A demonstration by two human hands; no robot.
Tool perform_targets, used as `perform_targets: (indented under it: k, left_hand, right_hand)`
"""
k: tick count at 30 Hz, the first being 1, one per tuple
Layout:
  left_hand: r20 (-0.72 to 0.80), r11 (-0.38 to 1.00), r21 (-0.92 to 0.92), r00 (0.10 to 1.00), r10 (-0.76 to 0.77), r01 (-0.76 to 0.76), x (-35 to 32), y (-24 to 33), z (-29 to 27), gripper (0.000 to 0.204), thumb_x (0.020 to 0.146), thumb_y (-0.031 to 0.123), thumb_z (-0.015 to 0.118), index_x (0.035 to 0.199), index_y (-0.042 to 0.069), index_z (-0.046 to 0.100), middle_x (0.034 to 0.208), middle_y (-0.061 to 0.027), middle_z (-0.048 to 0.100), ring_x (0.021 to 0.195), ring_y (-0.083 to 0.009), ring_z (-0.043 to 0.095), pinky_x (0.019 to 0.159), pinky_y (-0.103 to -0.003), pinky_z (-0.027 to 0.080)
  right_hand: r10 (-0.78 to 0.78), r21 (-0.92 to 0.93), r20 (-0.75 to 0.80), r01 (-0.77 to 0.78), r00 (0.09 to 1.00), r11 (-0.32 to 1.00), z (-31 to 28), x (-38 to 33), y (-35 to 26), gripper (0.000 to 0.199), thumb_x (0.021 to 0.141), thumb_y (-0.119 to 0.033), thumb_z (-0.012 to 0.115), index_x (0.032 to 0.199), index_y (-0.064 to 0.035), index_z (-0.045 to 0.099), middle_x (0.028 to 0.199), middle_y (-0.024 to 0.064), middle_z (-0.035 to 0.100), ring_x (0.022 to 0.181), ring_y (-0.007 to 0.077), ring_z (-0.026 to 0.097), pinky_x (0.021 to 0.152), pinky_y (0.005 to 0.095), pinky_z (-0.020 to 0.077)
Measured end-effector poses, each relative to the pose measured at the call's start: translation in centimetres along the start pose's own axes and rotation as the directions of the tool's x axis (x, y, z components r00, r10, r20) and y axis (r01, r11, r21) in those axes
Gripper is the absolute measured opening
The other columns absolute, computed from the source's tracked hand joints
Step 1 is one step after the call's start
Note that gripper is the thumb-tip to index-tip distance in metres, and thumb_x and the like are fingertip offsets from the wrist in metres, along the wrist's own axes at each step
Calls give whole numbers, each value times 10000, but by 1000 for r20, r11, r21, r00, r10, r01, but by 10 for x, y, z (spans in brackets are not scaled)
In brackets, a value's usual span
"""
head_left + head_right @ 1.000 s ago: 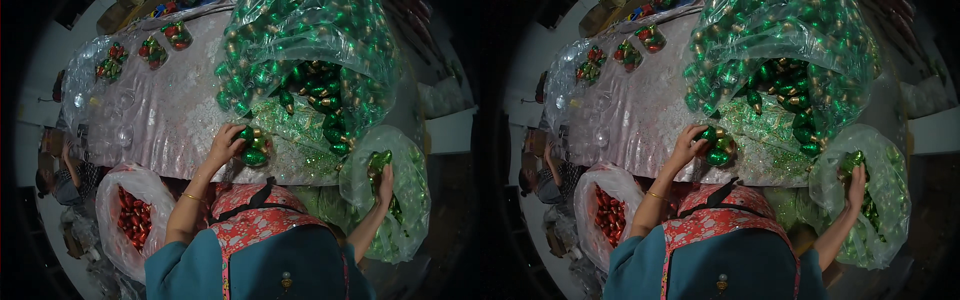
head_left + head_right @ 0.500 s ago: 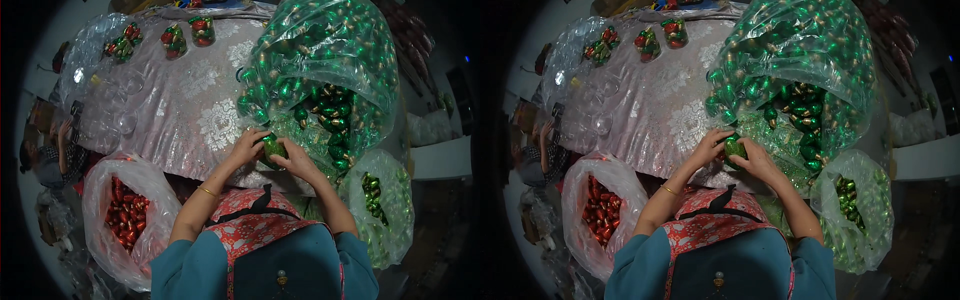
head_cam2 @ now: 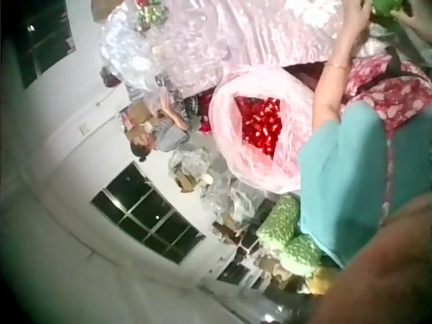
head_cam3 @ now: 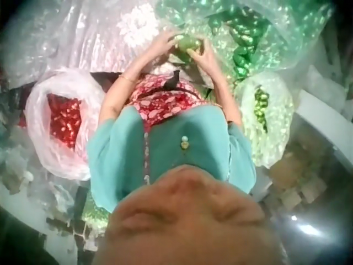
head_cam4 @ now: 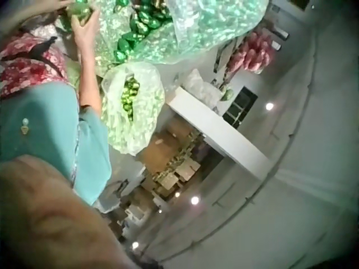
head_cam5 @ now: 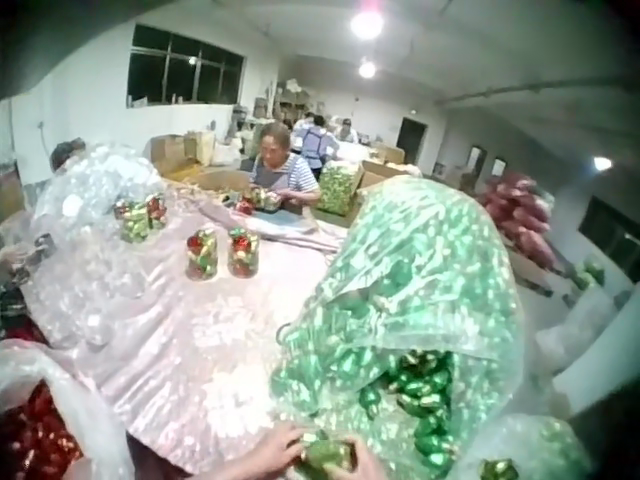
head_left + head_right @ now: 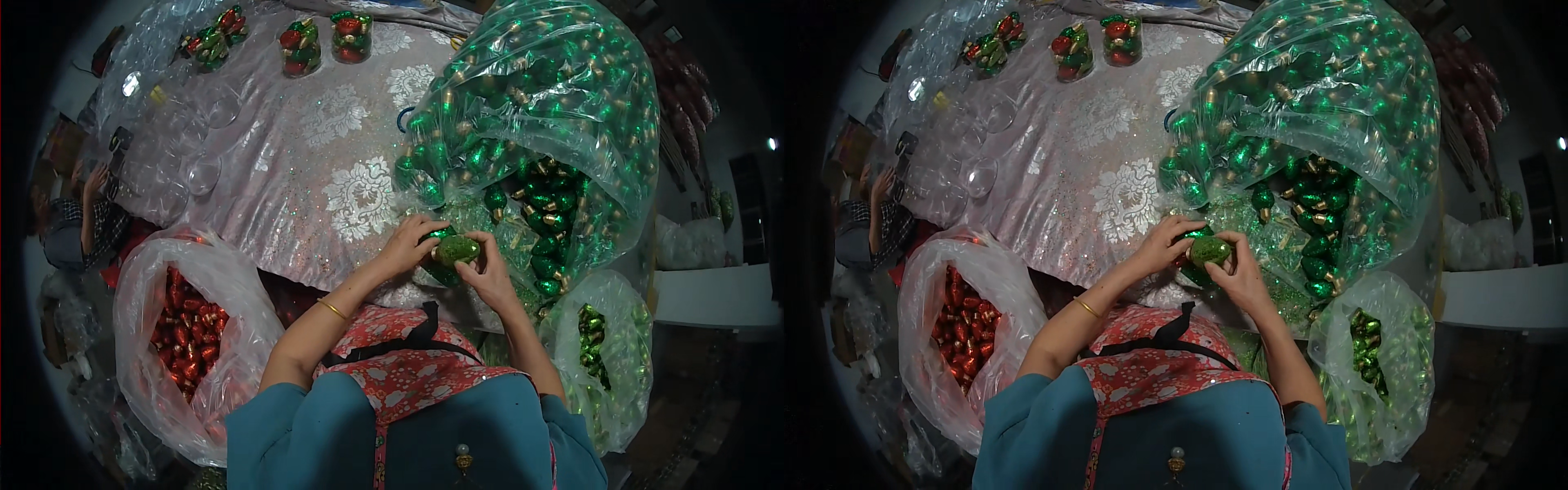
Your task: The person packs decorative bulb ornaments into clear containers by hand, selecting red and green ornaments from bags and arranging them together inside the containers.
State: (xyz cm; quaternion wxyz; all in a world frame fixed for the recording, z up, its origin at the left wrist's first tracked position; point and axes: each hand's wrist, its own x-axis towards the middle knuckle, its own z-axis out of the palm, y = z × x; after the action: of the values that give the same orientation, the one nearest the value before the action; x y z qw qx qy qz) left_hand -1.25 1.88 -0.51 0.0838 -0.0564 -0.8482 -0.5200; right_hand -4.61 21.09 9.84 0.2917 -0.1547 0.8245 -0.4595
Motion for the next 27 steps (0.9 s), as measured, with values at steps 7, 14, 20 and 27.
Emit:
perform_targets:
  k: [7,14,20,27]
  left_hand:
    - [-41,999,-30,999,-20,19,0,3,2,325,887,109,512,1206,107,571,1101,-141,539,1044,-303,516,913,-369,410]
    - [-84,1000,12,996,-1,2,3,1,10,301,891,105,508,1182,96,586,1108,-141,537,1038,-300,522,911,-365,412]
    - [-88,1000,7,996,-24,25,4,0,3,301,885,103,513,1176,107,592,1105,-144,545,1035,-304,523,896,-374,418]
    - [-142,993,122,990,6,11,-6,0,14,318,853,157,573,1169,134,594,1133,-157,549,1054,-349,509,900,-403,422]
  right_hand:
    - [-491,-267,30,480,871,835,11,4,22,494,739,-36,694,1172,-28,457,1157,182,525,1070,346,539,895,386,442]
    - [-507,-397,138,517,851,758,5,8,21,497,741,-55,695,1174,-19,454,1114,227,509,996,409,533,809,423,458]
    - [-451,-378,185,487,873,787,14,21,25,573,741,-51,692,1244,-27,419,1075,253,509,906,434,549,728,462,456]
    - [-462,-415,182,494,868,764,24,19,26,797,715,-19,707,1387,-75,283,1092,254,583,959,422,593,764,429,492]
